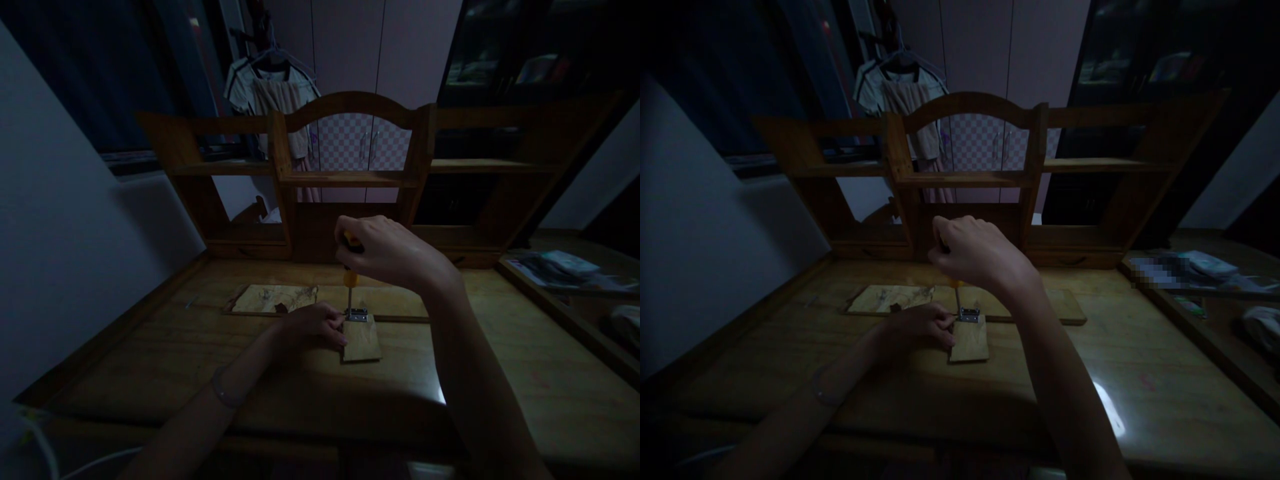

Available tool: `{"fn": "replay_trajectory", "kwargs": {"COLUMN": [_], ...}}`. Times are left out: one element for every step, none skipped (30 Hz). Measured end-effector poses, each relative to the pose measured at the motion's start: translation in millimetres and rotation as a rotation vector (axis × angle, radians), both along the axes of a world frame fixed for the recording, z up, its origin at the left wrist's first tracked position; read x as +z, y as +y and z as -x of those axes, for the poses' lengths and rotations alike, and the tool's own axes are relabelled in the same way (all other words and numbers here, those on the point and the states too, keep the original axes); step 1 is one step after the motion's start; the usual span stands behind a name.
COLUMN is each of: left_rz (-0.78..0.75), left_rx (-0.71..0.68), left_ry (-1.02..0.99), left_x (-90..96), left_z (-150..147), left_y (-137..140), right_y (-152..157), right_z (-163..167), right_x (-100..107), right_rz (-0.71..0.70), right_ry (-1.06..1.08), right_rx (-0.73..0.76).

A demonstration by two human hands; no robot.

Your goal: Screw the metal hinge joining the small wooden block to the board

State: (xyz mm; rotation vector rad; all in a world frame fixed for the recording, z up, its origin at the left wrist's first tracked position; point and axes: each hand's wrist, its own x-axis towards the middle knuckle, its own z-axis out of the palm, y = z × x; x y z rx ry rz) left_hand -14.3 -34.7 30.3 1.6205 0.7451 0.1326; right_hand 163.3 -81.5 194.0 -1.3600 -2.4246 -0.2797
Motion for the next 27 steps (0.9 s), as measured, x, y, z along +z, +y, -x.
{"fn": "replay_trajectory", "kwargs": {"left_rz": [0.009,0.022,0.034,0.042,0.039,0.030,0.019,0.010,0.003,0.007,0.018,0.031,0.039,0.040,0.034,0.023,0.008,-0.003,-0.010,-0.015,-0.021,-0.027,-0.029,-0.024,-0.014,-0.002,0.014], "left_rx": [0.016,0.033,0.047,0.051,0.045,0.035,0.030,0.028,0.037,0.048,0.053,0.048,0.039,0.031,0.025,0.020,0.028,0.034,0.036,0.037,0.038,0.037,0.032,0.031,0.037,0.044,0.050], "left_ry": [-0.011,-0.027,-0.044,-0.053,-0.055,-0.051,-0.047,-0.036,-0.028,-0.026,-0.020,-0.014,-0.009,-0.004,0.003,0.016,0.018,0.016,0.016,0.013,0.010,0.011,0.013,0.012,0.001,-0.015,-0.032], "left_x": [-1.5,-3.1,-4.7,-6.0,-6.8,-7.3,-7.3,-7.2,-7.0,-6.9,-7.0,-7.2,-7.5,-7.7,-7.9,-7.8,-7.5,-6.8,-5.7,-4.3,-2.6,-0.9,0.7,1.9,2.5,2.2,1.0], "left_z": [0,0,0,0,0,0,0,0,0,0,-1,-1,-1,-2,-2,-1,-1,-1,0,0,0,1,1,1,0,0,0], "left_y": [0,-1,-1,-1,-1,-1,-1,-1,0,0,0,1,1,2,3,3,3,3,3,2,1,0,-2,-3,-4,-5,-6], "right_y": [1,1,1,1,0,0,-1,-2,-3,-3,-4,-4,-3,-3,-3,-3,-3,-3,-4,-4,-5,-5,-5,-5,-5,-4,-4], "right_z": [1,2,3,3,3,3,3,2,1,0,-1,-1,0,1,2,4,5,6,7,8,7,7,6,6,5,5,5], "right_x": [-1,-2,-3,-3,-2,-1,0,2,3,4,4,4,3,1,-1,-2,-4,-4,-4,-4,-3,-2,-1,0,0,0,-1], "right_rz": [-0.018,-0.040,-0.061,-0.072,-0.070,-0.055,-0.029,0.000,0.029,0.053,0.067,0.069,0.057,0.037,0.012,-0.012,-0.029,-0.040,-0.044,-0.043,-0.035,-0.024,-0.011,0.000,0.005,0.005,-0.005], "right_ry": [-0.014,-0.024,-0.030,-0.029,-0.022,-0.009,0.007,0.025,0.037,0.043,0.043,0.037,0.027,0.016,0.007,0.001,-0.002,-0.002,0.003,0.011,0.019,0.025,0.030,0.029,0.024,0.013,0.000], "right_rx": [-0.034,-0.076,-0.115,-0.142,-0.149,-0.137,-0.109,-0.073,-0.034,0.002,0.029,0.042,0.038,0.018,-0.012,-0.044,-0.067,-0.078,-0.078,-0.068,-0.050,-0.028,-0.007,0.010,0.021,0.019,0.003]}}
